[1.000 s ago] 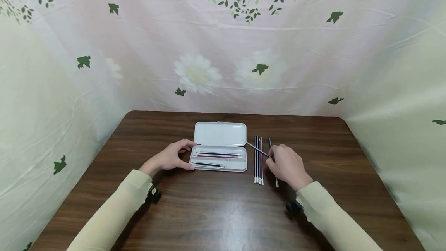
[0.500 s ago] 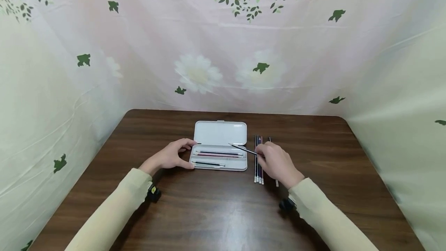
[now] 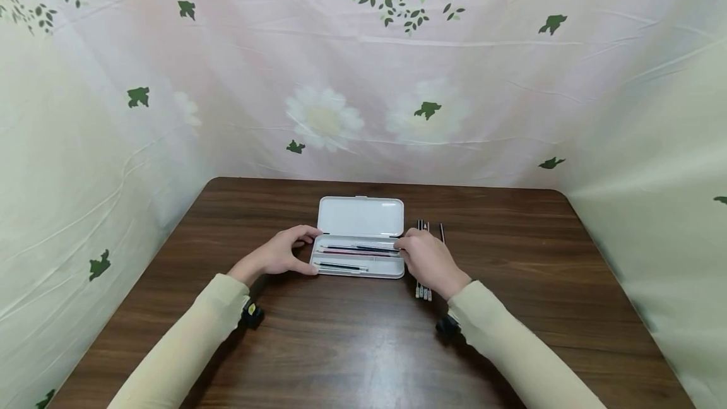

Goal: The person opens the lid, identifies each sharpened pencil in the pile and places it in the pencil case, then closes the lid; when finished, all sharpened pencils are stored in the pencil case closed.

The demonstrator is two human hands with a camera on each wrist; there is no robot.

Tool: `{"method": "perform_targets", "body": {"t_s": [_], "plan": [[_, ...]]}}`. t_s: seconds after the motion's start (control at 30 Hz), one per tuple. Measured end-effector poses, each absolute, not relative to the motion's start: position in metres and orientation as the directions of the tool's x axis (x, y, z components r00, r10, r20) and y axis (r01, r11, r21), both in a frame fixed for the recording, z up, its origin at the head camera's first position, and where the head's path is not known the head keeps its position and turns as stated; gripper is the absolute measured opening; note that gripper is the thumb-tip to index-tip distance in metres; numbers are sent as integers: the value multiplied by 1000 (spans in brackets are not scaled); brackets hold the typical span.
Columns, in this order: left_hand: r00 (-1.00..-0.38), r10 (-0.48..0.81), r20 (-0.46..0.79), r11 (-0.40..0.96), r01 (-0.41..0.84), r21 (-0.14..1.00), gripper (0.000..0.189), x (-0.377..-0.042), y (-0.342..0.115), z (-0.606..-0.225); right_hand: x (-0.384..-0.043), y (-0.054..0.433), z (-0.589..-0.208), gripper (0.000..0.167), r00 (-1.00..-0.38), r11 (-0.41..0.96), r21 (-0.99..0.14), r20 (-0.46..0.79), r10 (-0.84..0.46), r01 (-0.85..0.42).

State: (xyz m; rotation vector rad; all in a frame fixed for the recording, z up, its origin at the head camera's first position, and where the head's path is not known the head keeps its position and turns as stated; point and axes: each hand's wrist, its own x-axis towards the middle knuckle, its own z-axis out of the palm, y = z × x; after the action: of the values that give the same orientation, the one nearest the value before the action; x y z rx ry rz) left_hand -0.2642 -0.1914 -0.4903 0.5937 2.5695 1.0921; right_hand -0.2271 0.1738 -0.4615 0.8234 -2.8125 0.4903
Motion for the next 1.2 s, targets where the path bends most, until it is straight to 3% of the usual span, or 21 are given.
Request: {"method": "perform_targets", "body": {"t_s": [0.3,0.63,0.97,1.2], "plan": [[-875,472,-102,628,253,736,81,-263,-191,-491,-234,152,-468,23,-789,767,-201,251,-561,-610],[-872,479,-105,623,254,740,82,-261,-192,-496,-242,131,-475,29,-782,694,-364,238,-576,-622],[-867,489,-95,619,269,738,81,-265,-186,-497,-247,128,-478,23,-800,686,-415,241,-550,-597],[-873,479,-94,621,261,739,82,-268,-192,-494,-250,136,-470,23,-780,660,-419,288,-555,-624]]}}
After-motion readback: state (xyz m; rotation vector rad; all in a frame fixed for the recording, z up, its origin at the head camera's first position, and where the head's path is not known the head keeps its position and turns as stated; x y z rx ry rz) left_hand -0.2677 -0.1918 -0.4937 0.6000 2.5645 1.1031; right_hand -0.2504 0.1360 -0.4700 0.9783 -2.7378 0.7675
